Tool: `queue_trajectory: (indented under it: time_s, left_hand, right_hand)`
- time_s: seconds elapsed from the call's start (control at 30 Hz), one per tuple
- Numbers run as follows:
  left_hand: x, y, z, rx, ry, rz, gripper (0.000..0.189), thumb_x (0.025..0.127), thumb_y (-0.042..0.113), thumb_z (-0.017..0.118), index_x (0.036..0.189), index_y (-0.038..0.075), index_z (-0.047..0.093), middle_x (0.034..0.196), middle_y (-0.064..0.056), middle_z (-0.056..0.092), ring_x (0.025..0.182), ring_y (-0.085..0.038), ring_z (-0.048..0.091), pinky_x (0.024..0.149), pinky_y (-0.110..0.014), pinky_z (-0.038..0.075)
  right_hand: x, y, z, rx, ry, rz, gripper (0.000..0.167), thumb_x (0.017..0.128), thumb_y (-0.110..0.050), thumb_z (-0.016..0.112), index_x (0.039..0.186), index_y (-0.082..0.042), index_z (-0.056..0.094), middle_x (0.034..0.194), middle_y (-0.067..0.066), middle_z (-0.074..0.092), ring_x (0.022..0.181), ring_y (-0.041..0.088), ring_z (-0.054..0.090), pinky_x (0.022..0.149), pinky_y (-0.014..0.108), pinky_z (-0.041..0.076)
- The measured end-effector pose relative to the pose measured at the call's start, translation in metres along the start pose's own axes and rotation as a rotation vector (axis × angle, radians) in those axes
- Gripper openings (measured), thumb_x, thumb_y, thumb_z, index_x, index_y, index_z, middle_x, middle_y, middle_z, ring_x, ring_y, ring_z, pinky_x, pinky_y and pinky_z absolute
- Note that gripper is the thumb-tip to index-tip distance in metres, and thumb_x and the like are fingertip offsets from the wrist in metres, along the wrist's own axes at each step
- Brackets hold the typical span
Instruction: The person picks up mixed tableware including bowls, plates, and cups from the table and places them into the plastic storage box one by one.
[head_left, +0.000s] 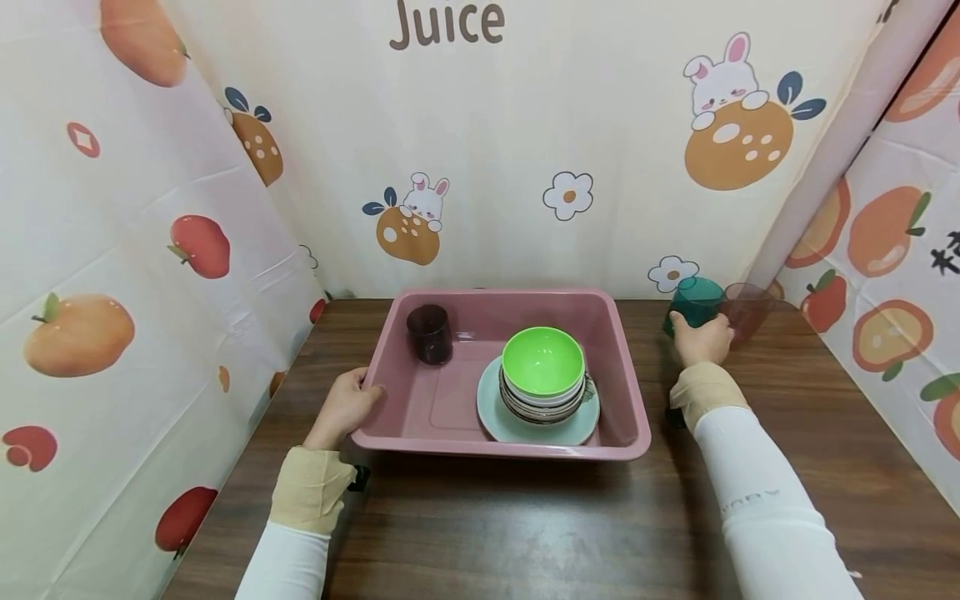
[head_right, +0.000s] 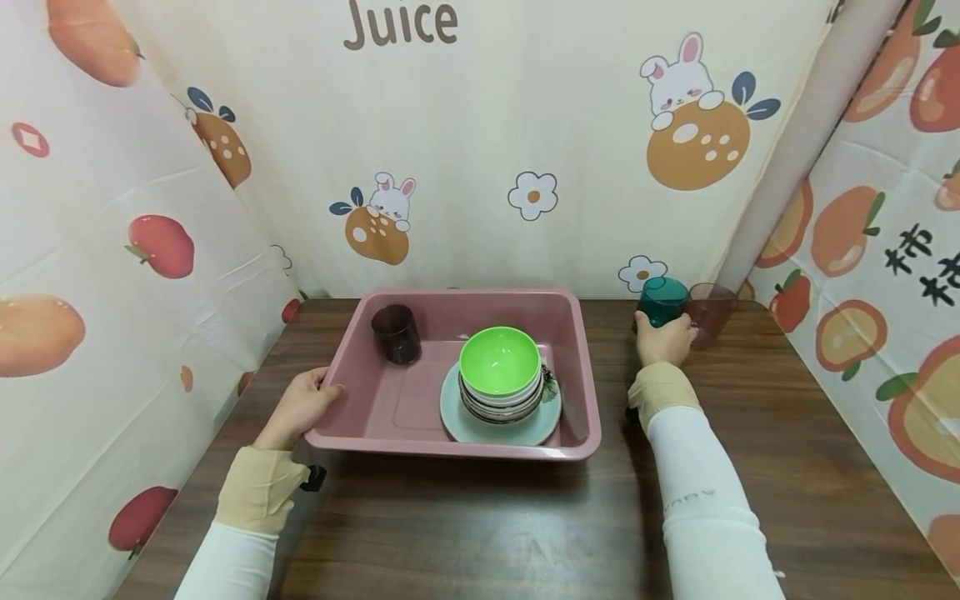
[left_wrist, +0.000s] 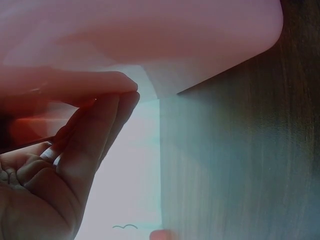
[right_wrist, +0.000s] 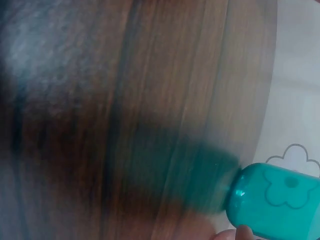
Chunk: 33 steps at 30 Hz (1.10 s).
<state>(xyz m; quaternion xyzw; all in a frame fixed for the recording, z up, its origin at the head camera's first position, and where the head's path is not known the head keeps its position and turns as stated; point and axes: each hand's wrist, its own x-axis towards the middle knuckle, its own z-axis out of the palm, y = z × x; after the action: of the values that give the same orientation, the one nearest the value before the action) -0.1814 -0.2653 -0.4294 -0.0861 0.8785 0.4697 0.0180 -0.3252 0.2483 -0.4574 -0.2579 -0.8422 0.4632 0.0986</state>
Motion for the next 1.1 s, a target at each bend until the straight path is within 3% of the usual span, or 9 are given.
queue_trajectory:
  time_s: [0.3, 0.77, 1.1]
  left_hand:
    - [0.001, -0.001, 0.000, 0.014, -0.002, 0.009, 0.037, 0.089, 0.008, 0.052, 0.121, -0.007, 0.060, 0.102, -0.022, 0.068, 0.077, -0.017, 0.062, 0.067, -0.028, 0.050]
    - [0.001, 0.000, 0.001, 0.015, -0.001, 0.018, 0.037, 0.089, 0.008, 0.053, 0.122, -0.008, 0.060, 0.104, -0.023, 0.068, 0.078, -0.017, 0.062, 0.067, -0.027, 0.050]
    - [0.002, -0.001, -0.001, 0.015, 0.003, 0.000, 0.038, 0.090, 0.009, 0.053, 0.123, -0.007, 0.060, 0.105, -0.023, 0.068, 0.080, -0.018, 0.062, 0.068, -0.026, 0.050]
  right_hand:
    - [0.012, 0.003, 0.005, 0.006, 0.049, 0.027, 0.087, 0.090, -0.051, 0.058, 0.149, 0.003, 0.025, 0.149, 0.031, 0.033, 0.136, 0.047, 0.036, 0.115, 0.053, 0.028]
    - [0.010, -0.004, 0.004, 0.088, 0.008, 0.137, 0.098, 0.089, -0.057, 0.057, 0.153, -0.002, 0.008, 0.156, 0.026, 0.025, 0.141, 0.046, 0.030, 0.117, 0.053, 0.027]
    - [0.016, -0.005, 0.006, 0.076, -0.005, 0.144, 0.094, 0.089, -0.060, 0.054, 0.151, -0.004, 0.012, 0.156, 0.025, 0.026, 0.141, 0.046, 0.031, 0.116, 0.054, 0.028]
